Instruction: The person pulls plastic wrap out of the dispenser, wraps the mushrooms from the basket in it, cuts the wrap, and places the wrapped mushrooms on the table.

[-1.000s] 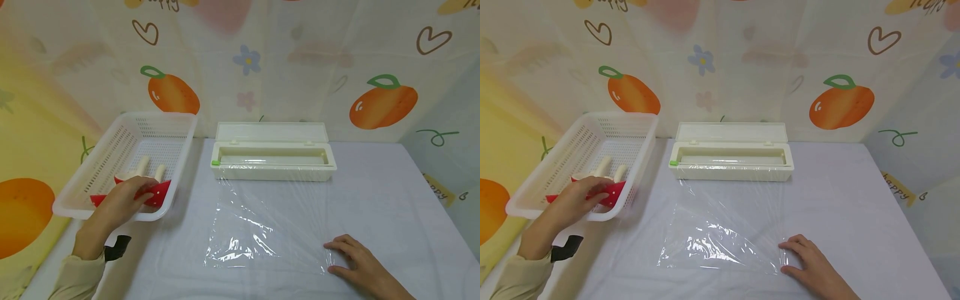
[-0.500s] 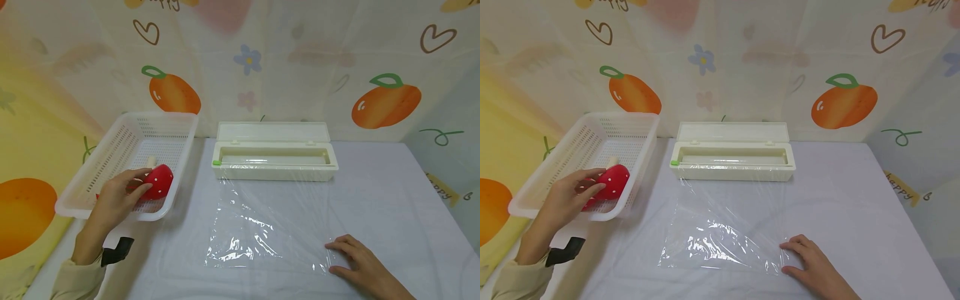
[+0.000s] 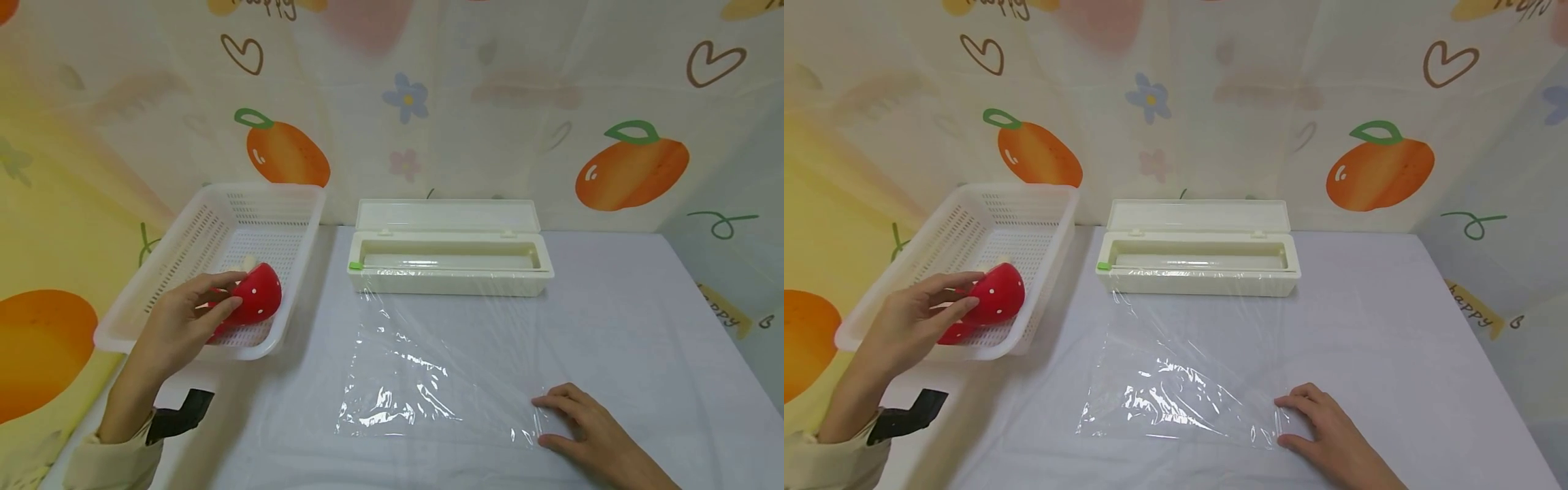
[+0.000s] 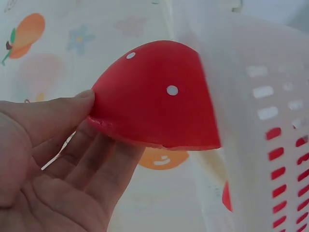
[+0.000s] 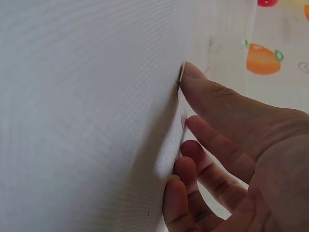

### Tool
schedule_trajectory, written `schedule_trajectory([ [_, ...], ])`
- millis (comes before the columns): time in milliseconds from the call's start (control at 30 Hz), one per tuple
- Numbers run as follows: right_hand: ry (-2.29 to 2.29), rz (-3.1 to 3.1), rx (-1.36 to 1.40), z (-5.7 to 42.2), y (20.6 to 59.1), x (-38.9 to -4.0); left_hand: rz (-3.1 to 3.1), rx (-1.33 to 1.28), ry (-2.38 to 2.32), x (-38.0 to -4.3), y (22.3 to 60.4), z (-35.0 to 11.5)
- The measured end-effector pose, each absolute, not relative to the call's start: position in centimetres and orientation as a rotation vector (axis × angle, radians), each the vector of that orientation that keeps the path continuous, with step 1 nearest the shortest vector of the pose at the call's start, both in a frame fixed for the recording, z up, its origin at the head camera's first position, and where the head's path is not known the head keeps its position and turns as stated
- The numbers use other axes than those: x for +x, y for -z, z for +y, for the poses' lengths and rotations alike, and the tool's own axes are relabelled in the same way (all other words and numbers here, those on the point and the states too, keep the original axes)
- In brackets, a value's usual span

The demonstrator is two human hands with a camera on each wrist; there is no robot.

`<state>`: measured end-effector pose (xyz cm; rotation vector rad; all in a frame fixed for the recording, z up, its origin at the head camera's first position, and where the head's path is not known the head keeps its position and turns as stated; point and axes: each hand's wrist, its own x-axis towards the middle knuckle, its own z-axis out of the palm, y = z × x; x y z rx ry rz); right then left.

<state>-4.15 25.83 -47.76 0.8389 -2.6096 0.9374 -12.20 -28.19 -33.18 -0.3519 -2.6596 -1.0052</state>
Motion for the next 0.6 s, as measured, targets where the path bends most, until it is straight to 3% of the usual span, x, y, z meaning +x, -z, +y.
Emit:
schedule_trajectory([
  [600, -0.937, -2.584, 0.859, 26.0, 47.9, -4.3, -2.47, -0.417, 1.194, -11.0, 31.2, -23.3],
])
